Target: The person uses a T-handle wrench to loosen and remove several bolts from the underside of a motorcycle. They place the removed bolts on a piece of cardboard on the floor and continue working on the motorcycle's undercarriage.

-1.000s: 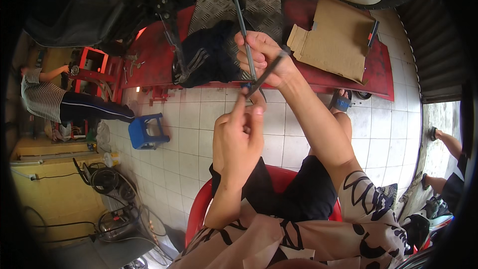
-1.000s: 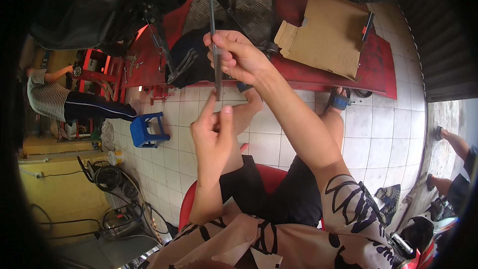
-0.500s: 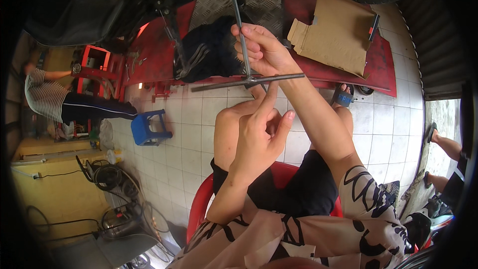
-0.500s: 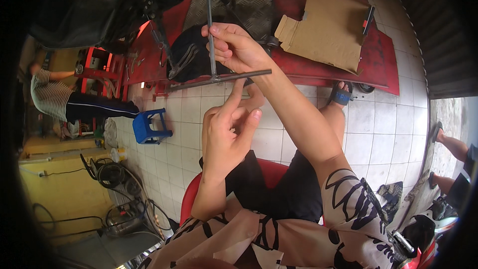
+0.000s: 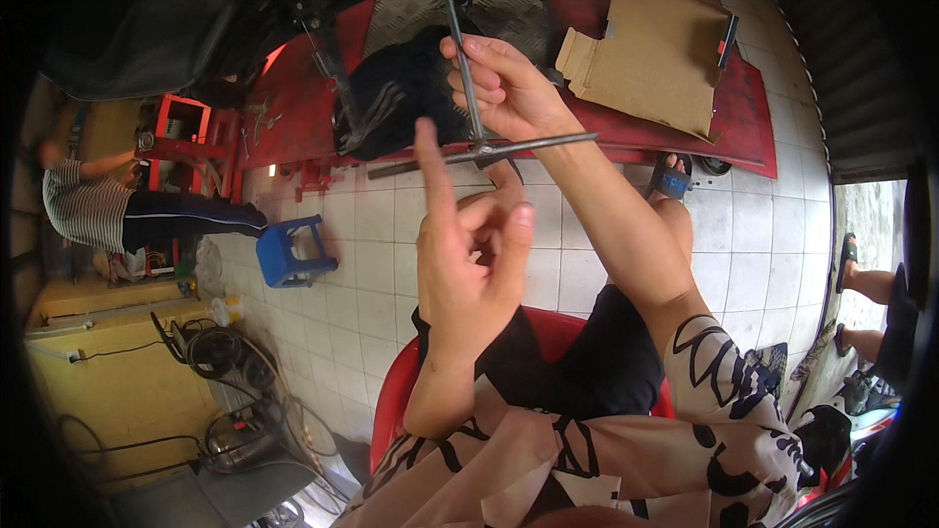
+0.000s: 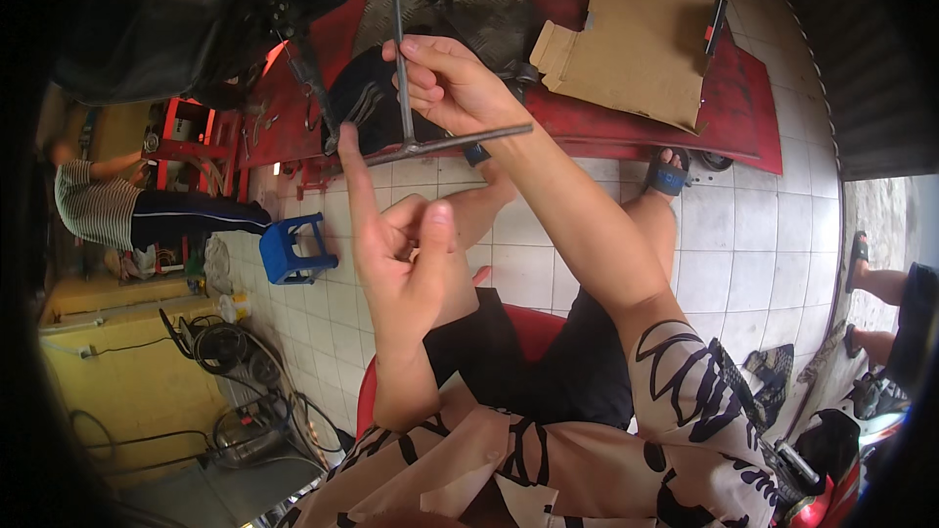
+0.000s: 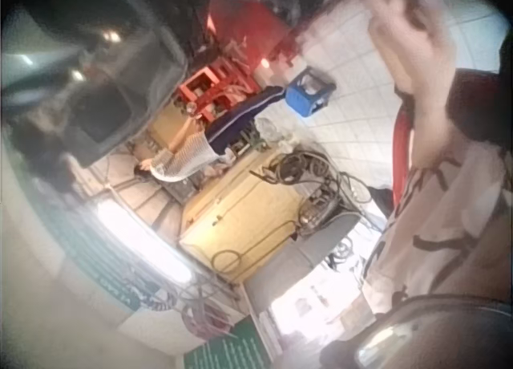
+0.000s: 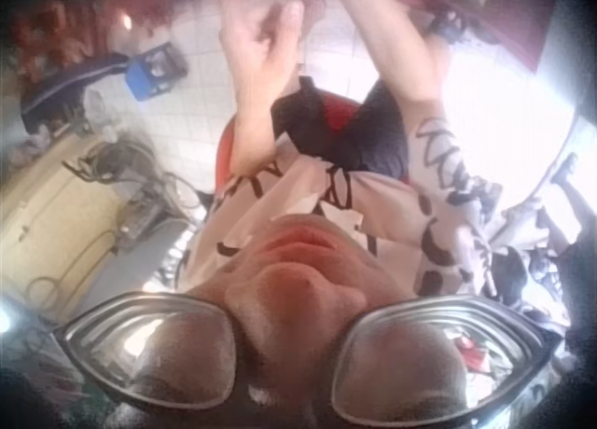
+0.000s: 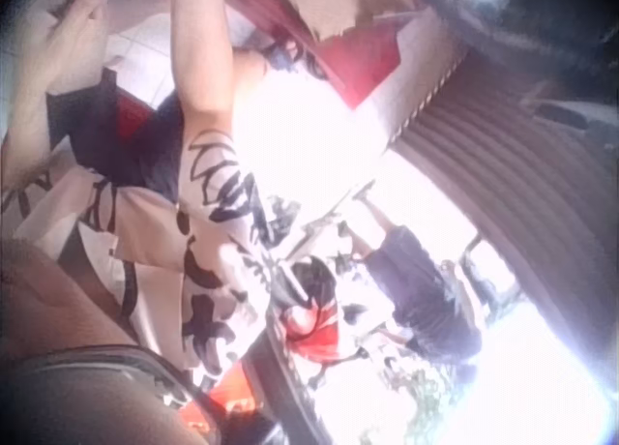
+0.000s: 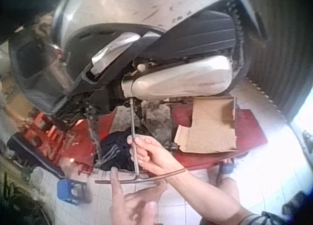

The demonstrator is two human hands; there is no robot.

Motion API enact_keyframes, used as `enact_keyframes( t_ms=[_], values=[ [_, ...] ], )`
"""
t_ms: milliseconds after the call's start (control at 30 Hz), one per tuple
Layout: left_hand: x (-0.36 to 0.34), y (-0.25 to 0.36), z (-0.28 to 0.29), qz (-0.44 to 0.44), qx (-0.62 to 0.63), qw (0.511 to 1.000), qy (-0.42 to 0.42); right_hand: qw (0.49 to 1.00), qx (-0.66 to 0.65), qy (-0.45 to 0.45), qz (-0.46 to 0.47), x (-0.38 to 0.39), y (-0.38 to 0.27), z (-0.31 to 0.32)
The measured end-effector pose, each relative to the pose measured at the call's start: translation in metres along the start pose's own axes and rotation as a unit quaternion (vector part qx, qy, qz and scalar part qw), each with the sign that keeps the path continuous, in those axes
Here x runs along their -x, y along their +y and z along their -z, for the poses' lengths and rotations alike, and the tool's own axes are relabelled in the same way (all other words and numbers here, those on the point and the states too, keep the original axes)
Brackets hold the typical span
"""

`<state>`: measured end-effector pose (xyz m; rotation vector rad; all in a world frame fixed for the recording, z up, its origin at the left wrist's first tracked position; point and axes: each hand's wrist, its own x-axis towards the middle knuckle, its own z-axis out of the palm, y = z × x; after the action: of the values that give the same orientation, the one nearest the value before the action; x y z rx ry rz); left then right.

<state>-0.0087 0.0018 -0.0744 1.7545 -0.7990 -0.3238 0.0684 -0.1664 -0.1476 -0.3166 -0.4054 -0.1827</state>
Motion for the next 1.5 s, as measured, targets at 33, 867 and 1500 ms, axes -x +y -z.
enact_keyframes(
  t_ms=[33, 867, 1500],
  values=[
    [0.000, 0.003, 0.001, 0.012, 0.005, 1.000, 0.019, 1.000, -0.006, -0.001, 0.001, 0.000, -0.002, -0.001],
    [0.005, -0.024, 0.006, 0.057, -0.030, 0.994, -0.090, 0.999, 0.018, 0.030, -0.005, -0.005, 0.005, -0.008],
    [0.003, 0.005, 0.000, 0.000, 0.085, 0.996, 0.008, 1.000, 0.014, 0.012, 0.004, -0.005, 0.000, -0.006]
  ],
)
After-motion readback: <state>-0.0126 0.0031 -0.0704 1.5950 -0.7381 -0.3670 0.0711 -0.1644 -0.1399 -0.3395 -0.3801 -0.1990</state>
